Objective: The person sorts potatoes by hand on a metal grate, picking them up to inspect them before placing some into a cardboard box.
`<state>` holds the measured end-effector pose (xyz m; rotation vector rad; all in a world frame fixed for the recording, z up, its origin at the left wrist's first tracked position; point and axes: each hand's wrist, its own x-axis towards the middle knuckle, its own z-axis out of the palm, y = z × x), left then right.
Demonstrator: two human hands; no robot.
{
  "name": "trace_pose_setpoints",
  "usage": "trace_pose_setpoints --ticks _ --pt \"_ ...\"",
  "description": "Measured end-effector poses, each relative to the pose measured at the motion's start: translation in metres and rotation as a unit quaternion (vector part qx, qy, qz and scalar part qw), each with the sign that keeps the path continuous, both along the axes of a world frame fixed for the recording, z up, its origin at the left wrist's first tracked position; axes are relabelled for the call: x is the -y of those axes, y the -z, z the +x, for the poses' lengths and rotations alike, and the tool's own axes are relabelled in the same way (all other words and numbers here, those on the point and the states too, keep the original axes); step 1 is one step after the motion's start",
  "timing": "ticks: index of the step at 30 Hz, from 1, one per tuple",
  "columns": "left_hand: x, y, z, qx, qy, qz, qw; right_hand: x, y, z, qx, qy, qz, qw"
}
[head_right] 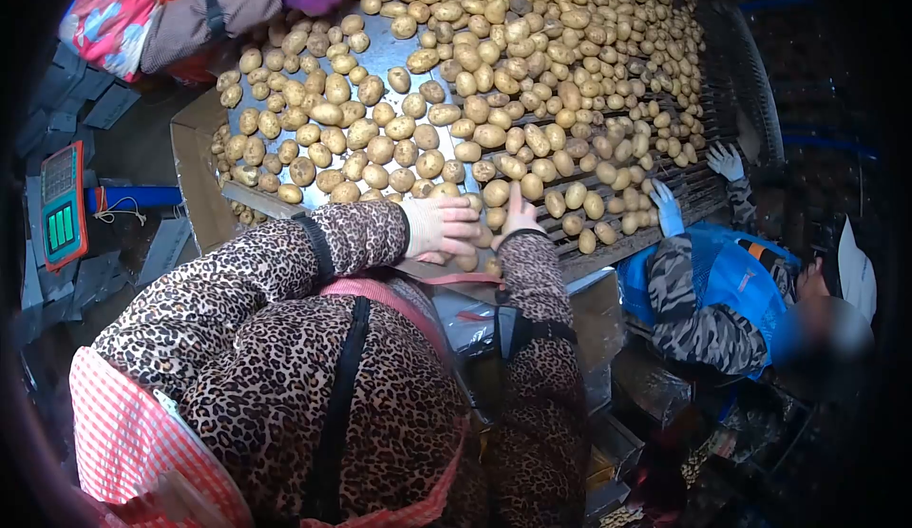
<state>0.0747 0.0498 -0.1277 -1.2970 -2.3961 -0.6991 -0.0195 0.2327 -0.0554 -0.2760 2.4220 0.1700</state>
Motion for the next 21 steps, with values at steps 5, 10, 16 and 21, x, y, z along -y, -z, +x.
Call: trace_pose_setpoints --ticks 5,10,16,21 --pt "0.081 -0.026 0.01 0.016 -0.195 -0.179 0.964 0.071 -0.021 0.009 -0.005 -0.064 -0.046 0.997" --pt "0.159 -0.054 0.052 0.082 -0.315 -0.139 0.935 0.138 0.029 0.0 -0.085 -0.103 -0.13 0.982" --pt "0.194 -0.059 0.121 0.034 -0.413 -0.121 0.902 0.156 0.017 0.056 -0.023 -0.253 -0.199 0.946" --pt "0.164 -0.081 0.157 0.104 -0.418 -0.056 0.901 0.086 -0.029 0.076 -0.01 -0.262 -0.291 0.92"
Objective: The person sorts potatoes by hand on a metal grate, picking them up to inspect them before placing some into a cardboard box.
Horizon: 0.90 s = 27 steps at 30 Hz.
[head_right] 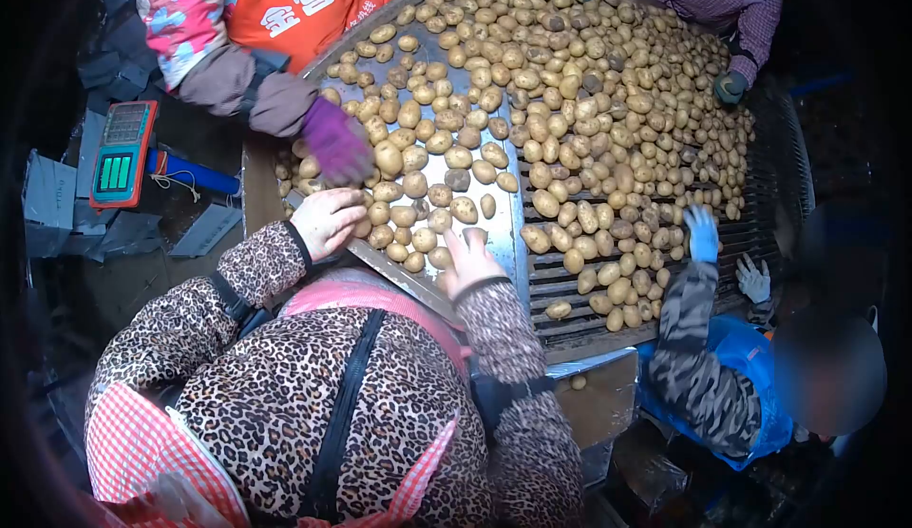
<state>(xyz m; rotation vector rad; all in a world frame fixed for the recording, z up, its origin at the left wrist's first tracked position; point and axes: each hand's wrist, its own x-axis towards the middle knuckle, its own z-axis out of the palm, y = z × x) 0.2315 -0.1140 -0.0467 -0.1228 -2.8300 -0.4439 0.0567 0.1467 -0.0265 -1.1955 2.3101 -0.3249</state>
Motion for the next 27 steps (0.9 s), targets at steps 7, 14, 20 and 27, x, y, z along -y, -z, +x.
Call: trace_pose_setpoints --ticks 7,14,20,27 --pt "-0.046 0.001 -0.08 -0.059 0.105 0.01 0.993 0.005 0.059 -0.023 -0.096 -0.071 0.119 0.986" --pt "-0.04 0.025 -0.036 0.034 0.169 -0.123 0.977 -0.067 0.042 -0.097 -0.232 0.139 0.125 0.954" --pt "-0.025 0.022 -0.097 -0.043 0.043 -0.15 0.987 -0.041 0.028 -0.095 -0.159 0.368 0.233 0.886" --pt "-0.012 0.007 -0.213 -0.08 -0.069 0.026 0.994 -0.031 0.051 0.014 -0.192 -0.031 0.173 0.966"
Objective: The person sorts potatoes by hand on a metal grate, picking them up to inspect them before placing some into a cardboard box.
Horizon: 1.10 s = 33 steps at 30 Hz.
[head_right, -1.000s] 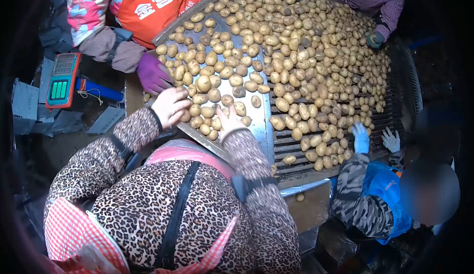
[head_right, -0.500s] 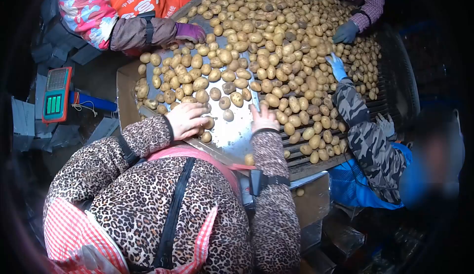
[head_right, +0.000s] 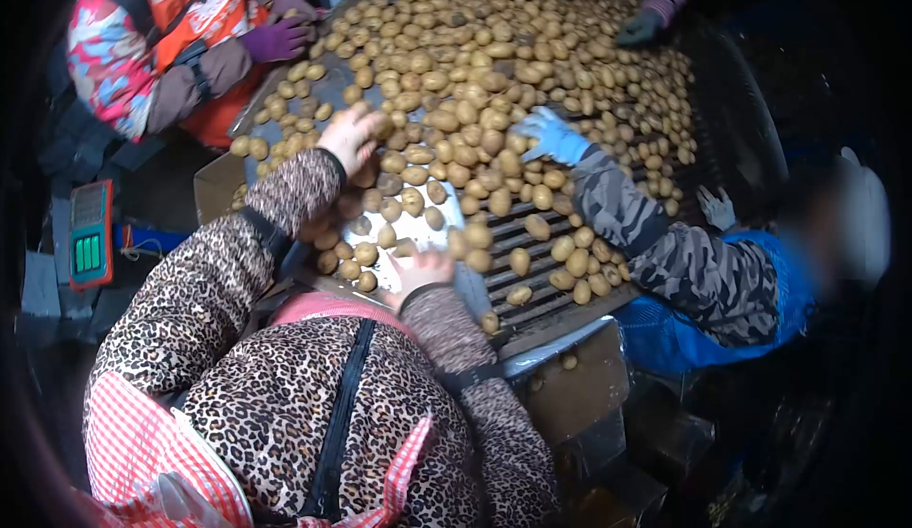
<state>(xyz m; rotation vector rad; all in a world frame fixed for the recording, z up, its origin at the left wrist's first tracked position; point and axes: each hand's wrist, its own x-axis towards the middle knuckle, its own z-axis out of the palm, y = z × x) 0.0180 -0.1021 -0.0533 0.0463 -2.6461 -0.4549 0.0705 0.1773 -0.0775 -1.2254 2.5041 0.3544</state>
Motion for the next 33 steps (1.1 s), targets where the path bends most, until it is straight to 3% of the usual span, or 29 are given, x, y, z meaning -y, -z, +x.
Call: trace_pose_setpoints --ticks 2,3,5,6,7,8,9,10,11,12,13,14,15,16,17,19,21,23,25,27,29,33 --pt "0.0 0.006 -0.035 0.077 -0.085 0.039 0.993 -0.01 0.001 0.0 0.188 -0.037 -0.148 0.97" --pt "-0.001 0.01 -0.043 0.18 -0.021 0.114 0.977 -0.02 0.0 -0.009 0.249 -0.037 -0.225 0.941" --pt "-0.014 0.018 -0.05 0.228 -0.047 -0.031 0.972 -0.044 -0.016 -0.029 0.192 0.062 -0.269 0.942" --pt "-0.023 0.013 -0.039 0.177 -0.012 -0.036 0.983 -0.057 -0.011 -0.047 0.181 0.076 -0.369 0.909" --pt "-0.027 0.005 -0.026 0.197 0.03 -0.041 0.979 -0.071 -0.008 -0.066 0.134 0.114 -0.395 0.902" --pt "-0.037 -0.012 -0.001 0.266 0.063 -0.008 0.962 -0.078 -0.013 -0.087 0.13 0.137 -0.427 0.884" --pt "-0.046 -0.03 0.024 0.335 0.091 0.026 0.937 -0.071 -0.062 -0.087 0.123 0.203 -0.378 0.895" --pt "-0.051 -0.017 0.039 0.279 0.083 0.038 0.956 -0.074 -0.042 -0.122 0.067 0.2 -0.386 0.898" --pt "-0.042 0.02 0.044 0.12 0.147 0.12 0.974 -0.055 -0.08 -0.134 0.085 0.297 -0.327 0.893" --pt "-0.05 0.006 0.052 0.208 0.098 0.381 0.896 -0.046 -0.088 -0.158 0.055 0.27 -0.317 0.908" --pt "-0.057 -0.011 0.061 0.275 0.039 0.61 0.742 -0.028 -0.098 -0.18 0.044 0.3 -0.301 0.904" --pt "-0.061 -0.003 0.068 0.211 0.017 0.683 0.699 -0.012 -0.107 -0.2 0.05 0.337 -0.311 0.887" --pt "-0.063 0.004 0.075 0.142 -0.004 0.747 0.649 -0.007 -0.081 -0.237 0.021 0.286 -0.381 0.879" --pt "-0.064 -0.006 0.09 0.216 -0.089 0.841 0.487 0.002 -0.076 -0.256 0.027 0.292 -0.408 0.865" --pt "-0.061 0.011 0.101 0.186 -0.054 0.879 0.436 0.019 -0.061 -0.286 0.06 0.36 -0.399 0.841" --pt "-0.056 0.016 0.123 0.157 -0.01 0.927 0.342 0.061 -0.031 -0.292 0.033 0.338 -0.343 0.876" --pt "-0.058 0.003 0.138 0.107 -0.073 0.918 0.376 0.096 -0.064 -0.239 -0.02 0.347 -0.218 0.912" --pt "-0.046 0.021 0.139 0.118 0.024 0.932 0.34 0.097 -0.071 -0.209 0.024 0.209 -0.253 0.944" --pt "-0.055 0.013 0.123 0.124 -0.03 0.922 0.366 0.101 -0.05 -0.173 -0.089 0.097 -0.141 0.981" --pt "-0.057 0.021 0.116 0.156 -0.02 0.892 0.423 0.085 -0.05 -0.131 -0.103 0.024 -0.054 0.993" --pt "-0.06 0.012 0.11 0.196 0.026 0.872 0.449 0.051 -0.025 -0.105 -0.091 0.012 -0.147 0.985" --pt "-0.053 0.029 0.122 0.211 0.002 0.848 0.486 -0.009 -0.034 -0.048 0.002 -0.035 -0.038 0.999"
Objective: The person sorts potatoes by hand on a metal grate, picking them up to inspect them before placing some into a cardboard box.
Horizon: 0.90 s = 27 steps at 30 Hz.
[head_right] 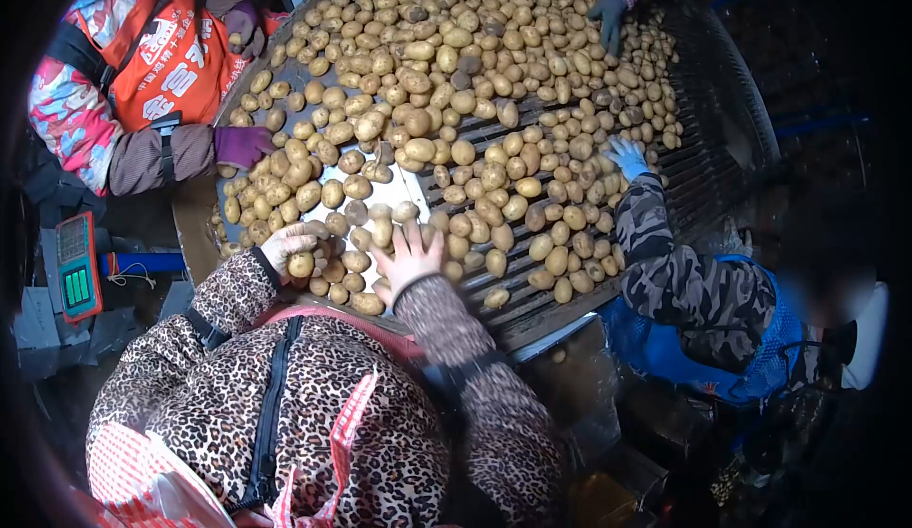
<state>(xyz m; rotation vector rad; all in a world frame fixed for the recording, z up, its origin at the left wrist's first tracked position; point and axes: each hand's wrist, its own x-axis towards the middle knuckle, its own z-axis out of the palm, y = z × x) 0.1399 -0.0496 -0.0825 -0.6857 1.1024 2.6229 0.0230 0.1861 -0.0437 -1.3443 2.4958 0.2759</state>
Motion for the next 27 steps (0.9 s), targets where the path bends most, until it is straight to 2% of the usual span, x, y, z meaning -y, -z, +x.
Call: trace_pose_setpoints --ticks 2,3,4,6,8,9,10,14,17,18,20,21,22,24,26,27 --pt "0.003 -0.001 0.014 0.0 -0.009 -0.024 1.0 -0.029 -0.003 0.001 0.038 -0.007 -0.033 0.999" --pt "0.003 -0.002 0.02 0.022 -0.009 -0.031 0.999 -0.037 -0.009 -0.018 0.057 -0.005 -0.09 0.994" --pt "0.004 -0.002 0.023 0.026 0.001 -0.028 0.999 -0.04 -0.022 -0.046 0.136 0.087 -0.134 0.978" --pt "0.004 -0.003 0.026 0.027 0.017 -0.024 0.999 -0.044 -0.029 -0.098 -0.029 0.179 -0.224 0.957" --pt "-0.002 -0.003 0.027 0.025 0.036 -0.051 0.998 -0.026 -0.037 -0.156 -0.007 0.328 -0.302 0.895" --pt "-0.005 -0.006 0.028 0.026 0.047 -0.06 0.997 -0.02 -0.026 -0.19 -0.002 0.297 -0.318 0.9" --pt "-0.008 -0.009 0.031 0.026 0.058 -0.071 0.995 0.001 -0.022 -0.213 0.04 0.336 -0.288 0.896" --pt "-0.01 -0.007 0.054 0.034 0.046 -0.111 0.992 0.101 -0.001 -0.246 0.103 0.301 -0.277 0.907" --pt "-0.009 -0.021 0.075 0.071 -0.002 -0.121 0.99 0.16 -0.04 -0.197 0.047 0.334 -0.095 0.937" --pt "-0.007 -0.024 0.078 0.088 -0.004 -0.112 0.99 0.169 -0.03 -0.191 0.075 0.323 -0.133 0.934" --pt "-0.008 -0.024 0.08 0.082 -0.023 -0.122 0.989 0.183 -0.027 -0.173 0.04 0.207 0.008 0.978" --pt "-0.01 -0.027 0.075 0.073 -0.027 -0.134 0.988 0.174 -0.045 -0.143 0.028 0.151 -0.044 0.987" --pt "-0.011 -0.03 0.071 0.066 -0.031 -0.146 0.987 0.168 -0.032 -0.135 0.015 0.113 -0.057 0.992" --pt "-0.009 -0.027 0.063 0.041 -0.018 -0.161 0.986 0.143 -0.026 -0.114 -0.015 0.035 -0.026 0.999" --pt "-0.004 -0.025 0.056 0.028 -0.011 -0.14 0.99 0.098 -0.008 -0.093 -0.081 -0.019 -0.055 0.995" --pt "-0.002 -0.02 0.054 0.019 -0.018 -0.175 0.984 0.077 0.012 -0.085 -0.079 -0.001 -0.139 0.987"
